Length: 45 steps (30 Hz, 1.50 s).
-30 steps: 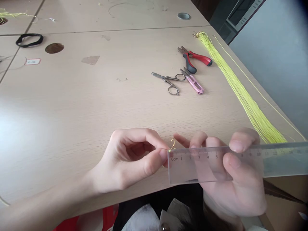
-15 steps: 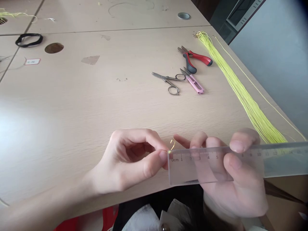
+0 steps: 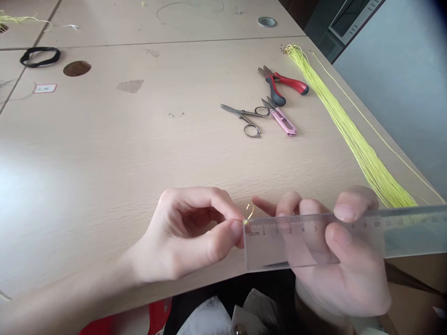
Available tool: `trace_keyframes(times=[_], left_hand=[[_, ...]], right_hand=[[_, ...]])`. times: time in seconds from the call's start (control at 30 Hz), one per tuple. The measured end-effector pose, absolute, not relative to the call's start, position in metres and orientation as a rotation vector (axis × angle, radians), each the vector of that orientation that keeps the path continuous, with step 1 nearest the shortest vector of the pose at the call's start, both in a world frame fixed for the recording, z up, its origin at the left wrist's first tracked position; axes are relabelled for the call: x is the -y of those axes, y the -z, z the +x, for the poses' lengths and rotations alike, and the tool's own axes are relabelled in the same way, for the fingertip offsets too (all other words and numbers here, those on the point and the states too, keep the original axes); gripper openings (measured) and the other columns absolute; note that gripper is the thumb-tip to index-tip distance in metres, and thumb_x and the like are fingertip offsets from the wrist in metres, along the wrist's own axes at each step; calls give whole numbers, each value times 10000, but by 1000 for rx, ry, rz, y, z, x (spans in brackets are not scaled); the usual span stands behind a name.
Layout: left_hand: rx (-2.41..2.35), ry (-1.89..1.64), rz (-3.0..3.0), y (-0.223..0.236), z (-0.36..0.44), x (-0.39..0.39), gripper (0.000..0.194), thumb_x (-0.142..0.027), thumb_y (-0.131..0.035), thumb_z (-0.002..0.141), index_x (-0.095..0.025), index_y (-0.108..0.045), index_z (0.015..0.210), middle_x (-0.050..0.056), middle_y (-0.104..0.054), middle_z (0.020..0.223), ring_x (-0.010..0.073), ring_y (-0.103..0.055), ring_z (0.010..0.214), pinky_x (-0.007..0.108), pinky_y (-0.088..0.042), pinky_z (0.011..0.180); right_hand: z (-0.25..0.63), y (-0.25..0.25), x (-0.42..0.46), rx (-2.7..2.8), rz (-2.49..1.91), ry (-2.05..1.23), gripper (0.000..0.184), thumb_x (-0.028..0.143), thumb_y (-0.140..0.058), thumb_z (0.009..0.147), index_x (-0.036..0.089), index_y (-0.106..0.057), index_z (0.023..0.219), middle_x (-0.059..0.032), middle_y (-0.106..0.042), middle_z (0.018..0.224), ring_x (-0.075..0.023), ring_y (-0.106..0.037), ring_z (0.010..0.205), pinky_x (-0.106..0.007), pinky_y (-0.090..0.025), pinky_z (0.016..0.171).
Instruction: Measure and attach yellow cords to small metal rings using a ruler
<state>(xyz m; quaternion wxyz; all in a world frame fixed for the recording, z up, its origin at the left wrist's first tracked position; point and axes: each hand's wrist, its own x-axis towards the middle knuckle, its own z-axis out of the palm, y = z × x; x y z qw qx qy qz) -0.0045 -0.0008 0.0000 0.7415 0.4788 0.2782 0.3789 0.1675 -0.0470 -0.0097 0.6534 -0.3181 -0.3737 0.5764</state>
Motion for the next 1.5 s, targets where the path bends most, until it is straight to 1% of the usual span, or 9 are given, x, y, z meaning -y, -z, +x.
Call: trace_keyframes(times=[0.1,0.23,0.6,0.9,1.03,1.3,1.5], left_hand=[[-611,-835,1063,0,-4,0,167,-92,-580,821,-151,-658,685,-17,-606,618,72,-529,587,168,-457,569],[-610,-836,1071,-1,-3,0,172,-67,-575,810,-138,-646,671,-21,-592,605,65,-518,579,166,-451,567],[-648,-844,1073,-1,-4,1,171,-61,-574,787,-137,-655,658,-9,-593,599,72,-511,563,170,-444,544],[-661,-826,1095,0,-4,1,184,-107,-591,799,-195,-671,658,-20,-589,594,82,-513,552,172,-439,541],[-677,-829,1118,0,-3,0,184,-113,-591,794,-196,-670,650,-24,-590,587,79,-514,546,166,-444,540],[-691,-841,1122,-1,-3,1,219,-8,-566,733,-179,-667,642,-35,-617,606,73,-540,549,157,-462,531],[-683,-846,1131,-2,-4,1,224,5,-566,722,-181,-663,641,-41,-609,589,70,-541,547,151,-464,531]], right_hand=[[167,9,49,843,-724,-1300,107,183,-461,852,283,-428,876,73,-313,518,-133,-534,717,-515,-427,956],[165,10,47,831,-729,-1307,110,183,-462,851,286,-434,877,72,-296,518,-136,-534,717,-521,-426,951],[166,10,47,868,-724,-1300,117,178,-471,850,282,-426,880,75,-271,523,-136,-545,711,-504,-447,926],[165,10,45,853,-724,-1303,111,180,-457,853,284,-428,879,69,-259,517,-141,-535,706,-503,-455,915],[166,10,46,845,-720,-1307,114,172,-455,856,281,-426,879,69,-264,523,-138,-535,707,-504,-454,917],[168,10,49,804,-707,-1331,114,168,-479,871,276,-447,889,67,-279,534,-144,-549,730,-538,-430,940],[167,10,48,801,-719,-1338,112,179,-489,877,284,-455,890,67,-265,532,-145,-544,721,-536,-428,938]])
